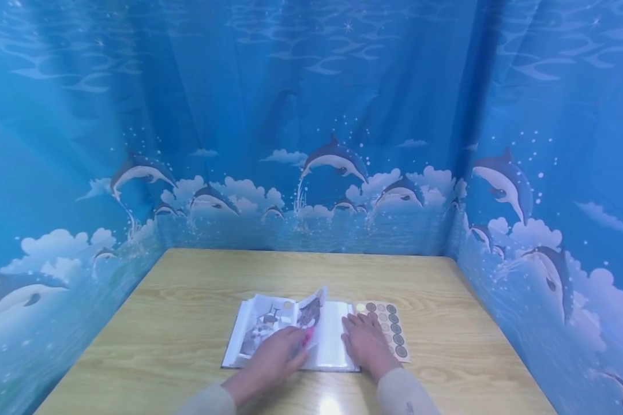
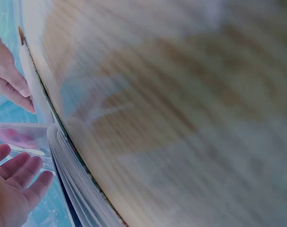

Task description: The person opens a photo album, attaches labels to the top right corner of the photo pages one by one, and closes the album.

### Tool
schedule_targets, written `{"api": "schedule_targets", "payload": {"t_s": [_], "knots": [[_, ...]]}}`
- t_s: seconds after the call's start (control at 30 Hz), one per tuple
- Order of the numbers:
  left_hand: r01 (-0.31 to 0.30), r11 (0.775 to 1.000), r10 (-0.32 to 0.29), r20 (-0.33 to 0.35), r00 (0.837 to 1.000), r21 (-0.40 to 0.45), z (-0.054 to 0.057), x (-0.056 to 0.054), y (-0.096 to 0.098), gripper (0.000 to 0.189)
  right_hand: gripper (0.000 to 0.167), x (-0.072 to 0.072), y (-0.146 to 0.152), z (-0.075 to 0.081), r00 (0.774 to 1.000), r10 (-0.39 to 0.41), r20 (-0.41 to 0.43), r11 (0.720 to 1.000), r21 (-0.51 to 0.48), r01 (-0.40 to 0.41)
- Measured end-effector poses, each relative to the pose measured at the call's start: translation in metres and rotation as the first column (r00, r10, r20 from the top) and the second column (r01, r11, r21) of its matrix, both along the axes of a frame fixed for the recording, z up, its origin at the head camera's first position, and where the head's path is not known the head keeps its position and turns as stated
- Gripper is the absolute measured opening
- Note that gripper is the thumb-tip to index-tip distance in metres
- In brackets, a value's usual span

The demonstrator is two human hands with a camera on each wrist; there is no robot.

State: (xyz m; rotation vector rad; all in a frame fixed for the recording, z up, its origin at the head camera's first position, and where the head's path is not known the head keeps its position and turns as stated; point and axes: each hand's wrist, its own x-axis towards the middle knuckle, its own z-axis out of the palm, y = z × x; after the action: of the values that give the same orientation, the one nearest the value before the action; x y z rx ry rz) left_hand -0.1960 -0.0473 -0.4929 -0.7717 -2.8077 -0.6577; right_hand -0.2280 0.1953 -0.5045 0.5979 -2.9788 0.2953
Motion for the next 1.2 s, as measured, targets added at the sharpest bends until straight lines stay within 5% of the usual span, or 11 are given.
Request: {"api": "schedule_targets", "payload": {"t_s": [0.2, 0.4, 0.73, 1.0, 1.2], "knots": [[0.006, 0.971, 0.0, -0.026, 1.0, 0.238, 0.0, 0.002, -0.008, 0.041, 0.044, 0.0, -0.001, -0.001, 1.0, 0.001, -0.004, 1.0, 0.004, -0.001], [0.008, 0.927, 0.016, -0.06, 0.998, 0.376, 0.007, 0.003, -0.011, 0.029, 0.045, -0.002, -0.001, -0.003, 1.0, -0.013, 0.019, 1.0, 0.019, 0.013], [-0.131, 0.837, 0.093, 0.096, 0.991, 0.532, 0.015, 0.001, -0.03, 0.019, 0.047, -0.003, -0.002, -0.004, 0.998, -0.041, 0.051, 0.999, 0.016, 0.04], [-0.259, 0.782, 0.139, 0.245, 0.959, 0.567, 0.017, 0.003, -0.05, 0.025, 0.047, -0.003, -0.001, -0.002, 0.998, -0.027, 0.058, 0.999, 0.024, 0.025], [-0.37, 0.712, 0.124, 0.412, 0.903, 0.597, 0.018, 0.001, -0.06, 0.031, 0.047, -0.002, -0.001, 0.0, 0.998, -0.023, 0.054, 1.0, 0.017, 0.022]]}}
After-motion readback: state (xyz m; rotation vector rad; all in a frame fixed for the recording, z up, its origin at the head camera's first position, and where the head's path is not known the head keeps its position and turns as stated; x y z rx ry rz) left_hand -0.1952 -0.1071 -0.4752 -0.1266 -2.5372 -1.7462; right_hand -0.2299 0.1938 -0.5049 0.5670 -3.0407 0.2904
